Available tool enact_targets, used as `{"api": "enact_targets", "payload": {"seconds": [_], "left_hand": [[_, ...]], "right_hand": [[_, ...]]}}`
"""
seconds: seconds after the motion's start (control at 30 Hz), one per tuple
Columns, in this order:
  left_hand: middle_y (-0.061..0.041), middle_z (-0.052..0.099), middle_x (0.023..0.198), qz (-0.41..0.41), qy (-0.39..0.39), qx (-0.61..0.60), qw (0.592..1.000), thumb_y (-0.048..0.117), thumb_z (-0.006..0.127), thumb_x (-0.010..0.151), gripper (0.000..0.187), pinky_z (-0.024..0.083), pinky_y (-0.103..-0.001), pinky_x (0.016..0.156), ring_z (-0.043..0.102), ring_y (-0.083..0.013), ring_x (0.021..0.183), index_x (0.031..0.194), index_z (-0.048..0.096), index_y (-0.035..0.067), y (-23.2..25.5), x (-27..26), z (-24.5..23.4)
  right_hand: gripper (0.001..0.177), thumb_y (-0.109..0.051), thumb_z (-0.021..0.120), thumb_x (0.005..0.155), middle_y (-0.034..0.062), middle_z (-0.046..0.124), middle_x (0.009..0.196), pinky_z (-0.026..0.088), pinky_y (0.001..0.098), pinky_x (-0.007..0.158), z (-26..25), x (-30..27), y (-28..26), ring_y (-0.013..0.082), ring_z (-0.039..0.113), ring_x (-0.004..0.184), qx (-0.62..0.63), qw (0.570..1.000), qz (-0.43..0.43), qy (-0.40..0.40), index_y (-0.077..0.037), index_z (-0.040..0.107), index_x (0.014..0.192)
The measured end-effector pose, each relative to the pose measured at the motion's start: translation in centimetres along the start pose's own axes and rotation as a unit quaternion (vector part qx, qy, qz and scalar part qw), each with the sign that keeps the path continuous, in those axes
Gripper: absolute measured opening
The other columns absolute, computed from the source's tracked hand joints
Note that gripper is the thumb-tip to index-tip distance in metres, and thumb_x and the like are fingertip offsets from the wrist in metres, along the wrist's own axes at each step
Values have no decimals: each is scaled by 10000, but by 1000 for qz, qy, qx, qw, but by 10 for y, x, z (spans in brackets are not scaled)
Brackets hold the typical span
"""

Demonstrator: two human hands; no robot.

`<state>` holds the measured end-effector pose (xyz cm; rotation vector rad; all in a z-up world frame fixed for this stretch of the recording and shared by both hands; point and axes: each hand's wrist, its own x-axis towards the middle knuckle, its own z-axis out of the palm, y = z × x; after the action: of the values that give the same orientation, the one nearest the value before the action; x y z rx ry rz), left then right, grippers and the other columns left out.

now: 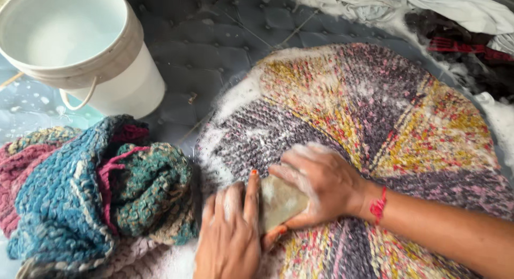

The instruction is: The person scrubs a circular multicolored rug on a tiled floor using soapy water and a small brush.

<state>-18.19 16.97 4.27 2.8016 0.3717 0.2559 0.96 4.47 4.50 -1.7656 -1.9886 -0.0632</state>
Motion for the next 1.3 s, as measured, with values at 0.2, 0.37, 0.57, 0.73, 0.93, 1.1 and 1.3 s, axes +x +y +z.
{"api": "enact_targets", "payload": {"seconds": [0.2,0.37,0.57,0.73,0.93,1.1,1.3], "left_hand": [[-215,586,1231,-18,54,121,991,611,593,843,947,377,-499,1057,524,-339,1182,1521,373,-13,-38,68,20],[-228,573,1249,-11,38,106,994,726,564,799,1002,371,-512,1027,504,-375,1209,1502,384,35,-47,91,8],[-208,568,1246,9,15,41,999,549,600,859,855,374,-509,1032,510,-368,1217,1522,406,46,10,6,31],[-245,553,1229,22,-33,-54,998,550,609,837,922,330,-593,1079,479,-417,1249,1530,365,-6,12,42,37],[-200,555,1313,28,-14,110,993,668,602,803,932,313,-539,1104,465,-375,1315,1536,346,154,-18,149,21],[-178,503,1343,-47,-77,40,995,515,750,771,980,380,-492,1058,469,-354,1247,1591,286,243,-10,130,14],[-126,495,1342,-84,-40,-3,996,352,832,741,954,429,-451,1041,486,-334,1257,1560,345,296,1,115,20]], "right_hand": [[982,-827,810,566,180,626,989,531,454,728,11,51,65,355,646,875,-50,998,21,-13,21,723,1053],[1001,-838,770,578,165,626,992,532,453,746,-2,63,59,350,656,887,-109,992,69,-16,35,728,1066],[963,-819,757,621,131,632,953,516,457,728,-17,-15,-8,317,640,841,-28,995,90,-11,30,703,1073],[1021,-862,751,574,163,619,950,510,470,703,-8,-23,31,335,628,833,-58,996,72,-7,46,693,1037],[1045,-866,725,587,197,634,1173,534,468,886,-3,20,111,377,647,1025,-132,981,140,-28,16,696,1145],[1044,-841,722,617,207,601,1312,459,508,996,-1,9,97,409,604,1154,-169,970,165,-58,-20,668,1259],[1213,-831,774,579,226,524,1328,320,549,1152,-4,5,74,435,530,1239,-119,951,282,-51,9,517,1415]]}}
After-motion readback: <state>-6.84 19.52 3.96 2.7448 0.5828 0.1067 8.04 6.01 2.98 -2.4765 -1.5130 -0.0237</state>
